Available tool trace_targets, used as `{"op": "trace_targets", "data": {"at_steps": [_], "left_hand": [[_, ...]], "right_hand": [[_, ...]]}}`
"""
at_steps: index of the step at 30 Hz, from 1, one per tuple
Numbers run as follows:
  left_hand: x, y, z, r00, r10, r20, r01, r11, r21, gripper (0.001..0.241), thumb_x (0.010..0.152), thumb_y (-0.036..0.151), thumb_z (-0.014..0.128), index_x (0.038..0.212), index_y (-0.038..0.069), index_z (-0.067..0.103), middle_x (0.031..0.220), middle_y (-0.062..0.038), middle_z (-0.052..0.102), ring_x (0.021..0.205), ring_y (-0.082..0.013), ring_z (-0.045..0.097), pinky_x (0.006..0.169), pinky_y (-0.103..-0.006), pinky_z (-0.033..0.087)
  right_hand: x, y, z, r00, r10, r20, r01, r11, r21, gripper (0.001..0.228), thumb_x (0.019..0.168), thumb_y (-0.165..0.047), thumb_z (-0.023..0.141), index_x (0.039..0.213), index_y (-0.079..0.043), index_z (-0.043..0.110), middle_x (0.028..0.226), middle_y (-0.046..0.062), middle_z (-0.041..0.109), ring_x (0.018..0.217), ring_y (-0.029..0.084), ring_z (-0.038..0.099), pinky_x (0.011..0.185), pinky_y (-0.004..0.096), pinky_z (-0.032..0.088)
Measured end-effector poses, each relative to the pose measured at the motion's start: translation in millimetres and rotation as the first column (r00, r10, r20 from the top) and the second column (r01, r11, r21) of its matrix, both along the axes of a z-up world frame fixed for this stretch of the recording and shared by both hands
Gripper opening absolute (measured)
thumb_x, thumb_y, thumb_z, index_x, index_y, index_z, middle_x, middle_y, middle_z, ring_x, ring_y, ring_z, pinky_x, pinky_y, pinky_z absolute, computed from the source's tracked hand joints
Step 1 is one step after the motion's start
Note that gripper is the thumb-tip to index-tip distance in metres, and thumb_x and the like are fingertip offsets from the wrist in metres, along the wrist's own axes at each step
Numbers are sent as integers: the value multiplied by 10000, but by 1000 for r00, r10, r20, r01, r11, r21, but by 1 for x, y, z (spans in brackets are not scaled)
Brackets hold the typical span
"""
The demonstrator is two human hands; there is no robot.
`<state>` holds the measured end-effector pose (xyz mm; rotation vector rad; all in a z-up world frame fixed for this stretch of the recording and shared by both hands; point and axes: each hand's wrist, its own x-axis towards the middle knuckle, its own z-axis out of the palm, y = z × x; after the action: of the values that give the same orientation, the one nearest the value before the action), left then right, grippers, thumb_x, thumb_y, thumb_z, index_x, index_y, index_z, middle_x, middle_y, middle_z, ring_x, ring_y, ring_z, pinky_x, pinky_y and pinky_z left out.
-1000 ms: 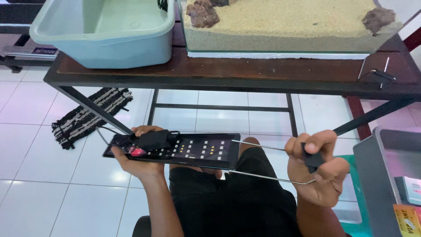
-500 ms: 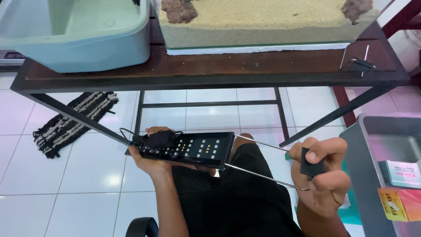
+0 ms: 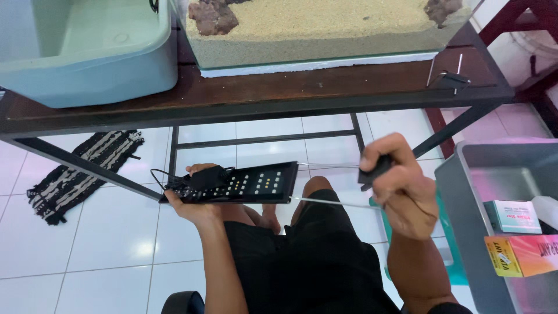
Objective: The person removes an aquarium LED light from a table, takes a bracket out of a box, and attaches the bracket to the light.
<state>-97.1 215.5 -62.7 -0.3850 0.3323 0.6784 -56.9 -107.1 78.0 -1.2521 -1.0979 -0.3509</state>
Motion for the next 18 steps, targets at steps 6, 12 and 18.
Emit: {"op": "trace_targets", "data": {"at_steps": [6,12,18], "left_hand": [[6,-6,6,975,29,-221,-9,996,87,581,923,442,572,1274,-21,565,1031,-105,625,927,-232,630,880,-406,543],[4,-9,17,968,51,-247,-27,995,98,545,952,425,554,1299,6,543,1064,-100,619,947,-220,631,885,-366,550],[2,-1,2,990,1,-138,1,1000,19,592,936,520,518,1205,-2,588,948,-83,556,899,-214,597,853,-383,554]], "right_hand": [[-2,5,-13,999,-28,-21,28,999,26,241,873,-37,465,688,-117,597,974,211,514,688,207,446,666,321,408],[0,5,-19,999,-52,-16,52,999,-15,266,893,-17,437,733,-134,615,972,186,530,726,217,477,690,343,424],[3,4,-20,999,-50,-5,50,998,-36,254,879,-20,442,727,-138,608,982,187,518,716,212,479,682,331,426]]}}
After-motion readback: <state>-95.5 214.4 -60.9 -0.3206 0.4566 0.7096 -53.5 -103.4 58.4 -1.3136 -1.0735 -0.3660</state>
